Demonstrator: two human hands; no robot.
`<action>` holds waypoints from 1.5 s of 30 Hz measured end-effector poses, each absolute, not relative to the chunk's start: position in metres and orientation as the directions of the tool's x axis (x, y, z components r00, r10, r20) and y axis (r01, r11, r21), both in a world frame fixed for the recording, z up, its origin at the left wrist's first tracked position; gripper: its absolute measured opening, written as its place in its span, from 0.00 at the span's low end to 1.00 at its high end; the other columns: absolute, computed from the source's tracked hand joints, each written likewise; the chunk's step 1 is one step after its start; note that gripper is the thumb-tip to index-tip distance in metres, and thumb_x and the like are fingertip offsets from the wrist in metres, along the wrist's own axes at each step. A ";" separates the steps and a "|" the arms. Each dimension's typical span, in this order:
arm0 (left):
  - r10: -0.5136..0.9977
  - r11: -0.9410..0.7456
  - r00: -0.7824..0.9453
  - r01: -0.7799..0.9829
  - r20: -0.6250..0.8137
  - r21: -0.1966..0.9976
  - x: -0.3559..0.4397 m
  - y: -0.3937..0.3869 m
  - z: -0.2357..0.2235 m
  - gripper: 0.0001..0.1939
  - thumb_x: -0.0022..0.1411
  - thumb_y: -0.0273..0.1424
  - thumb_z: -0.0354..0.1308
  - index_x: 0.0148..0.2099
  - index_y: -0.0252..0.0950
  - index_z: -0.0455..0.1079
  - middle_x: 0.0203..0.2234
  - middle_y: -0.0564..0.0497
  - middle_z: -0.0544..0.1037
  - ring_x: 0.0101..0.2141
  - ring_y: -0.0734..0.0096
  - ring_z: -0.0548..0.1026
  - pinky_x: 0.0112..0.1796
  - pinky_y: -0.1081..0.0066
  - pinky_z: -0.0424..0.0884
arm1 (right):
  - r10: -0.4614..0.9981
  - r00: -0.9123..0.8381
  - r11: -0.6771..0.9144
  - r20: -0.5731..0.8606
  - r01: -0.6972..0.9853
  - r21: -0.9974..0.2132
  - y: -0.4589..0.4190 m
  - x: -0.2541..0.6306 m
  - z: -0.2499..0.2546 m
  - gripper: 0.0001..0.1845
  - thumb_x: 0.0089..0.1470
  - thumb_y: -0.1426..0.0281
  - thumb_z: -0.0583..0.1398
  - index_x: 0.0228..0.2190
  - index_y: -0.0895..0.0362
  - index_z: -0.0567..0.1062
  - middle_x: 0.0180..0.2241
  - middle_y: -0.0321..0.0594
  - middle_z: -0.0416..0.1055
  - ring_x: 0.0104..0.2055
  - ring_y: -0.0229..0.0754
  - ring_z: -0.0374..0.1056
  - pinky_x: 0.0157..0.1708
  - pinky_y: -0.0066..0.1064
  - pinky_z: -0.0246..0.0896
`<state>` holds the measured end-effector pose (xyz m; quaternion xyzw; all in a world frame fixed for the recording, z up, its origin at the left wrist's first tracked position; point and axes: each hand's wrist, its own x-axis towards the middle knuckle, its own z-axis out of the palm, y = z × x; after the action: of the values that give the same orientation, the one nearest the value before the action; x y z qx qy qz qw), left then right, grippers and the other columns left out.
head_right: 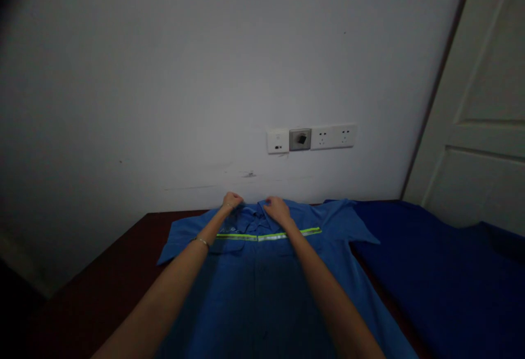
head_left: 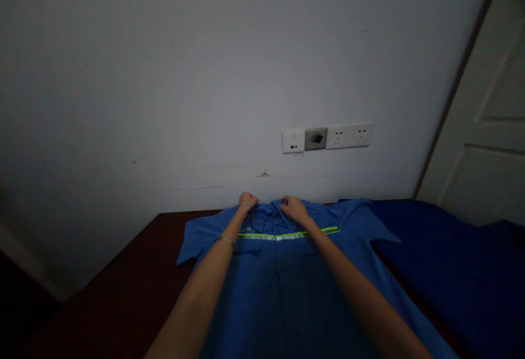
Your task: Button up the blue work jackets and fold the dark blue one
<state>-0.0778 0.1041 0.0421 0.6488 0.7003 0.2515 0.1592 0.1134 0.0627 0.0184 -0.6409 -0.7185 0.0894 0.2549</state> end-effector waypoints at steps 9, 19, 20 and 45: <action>0.965 -0.251 0.244 0.760 0.096 0.599 -0.067 0.097 0.012 0.19 0.51 0.41 0.57 0.38 0.31 0.75 0.33 0.47 0.78 0.35 0.66 0.74 0.37 0.73 0.67 | 0.969 -0.028 0.073 0.247 0.982 -0.176 0.067 0.090 0.016 0.20 0.46 0.68 0.58 0.43 0.59 0.71 0.49 0.54 0.61 0.50 0.51 0.59 0.39 0.33 0.60; 0.938 -0.330 0.345 0.859 0.033 0.392 -0.085 0.109 0.016 0.14 0.45 0.22 0.58 0.38 0.32 0.75 0.32 0.50 0.79 0.34 0.70 0.73 0.39 0.75 0.67 | 0.967 -0.034 0.083 0.254 0.979 -0.188 0.068 0.087 -0.007 0.18 0.52 0.62 0.53 0.41 0.60 0.71 0.45 0.53 0.65 0.48 0.50 0.59 0.40 0.36 0.59; 0.944 -0.320 0.327 0.872 0.046 0.371 -0.084 0.110 0.015 0.12 0.46 0.22 0.58 0.37 0.32 0.75 0.31 0.49 0.78 0.34 0.70 0.73 0.39 0.75 0.67 | 0.967 -0.036 0.086 0.251 0.978 -0.192 0.069 0.088 -0.007 0.18 0.53 0.62 0.52 0.40 0.60 0.72 0.44 0.53 0.66 0.48 0.50 0.60 0.40 0.36 0.59; 0.994 -0.070 0.019 0.866 0.106 0.495 -0.078 0.125 0.015 0.29 0.44 0.27 0.63 0.51 0.30 0.65 0.43 0.43 0.74 0.40 0.66 0.73 0.36 0.77 0.66 | 0.958 0.146 0.032 0.246 0.799 -0.600 0.095 0.144 0.037 0.17 0.48 0.68 0.52 0.34 0.60 0.77 0.34 0.46 0.75 0.36 0.42 0.69 0.33 0.25 0.58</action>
<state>-0.0783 0.1253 0.0152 0.6985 0.6659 0.2168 0.1475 0.1436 0.0955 0.0372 -0.6847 -0.6417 0.1233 0.3228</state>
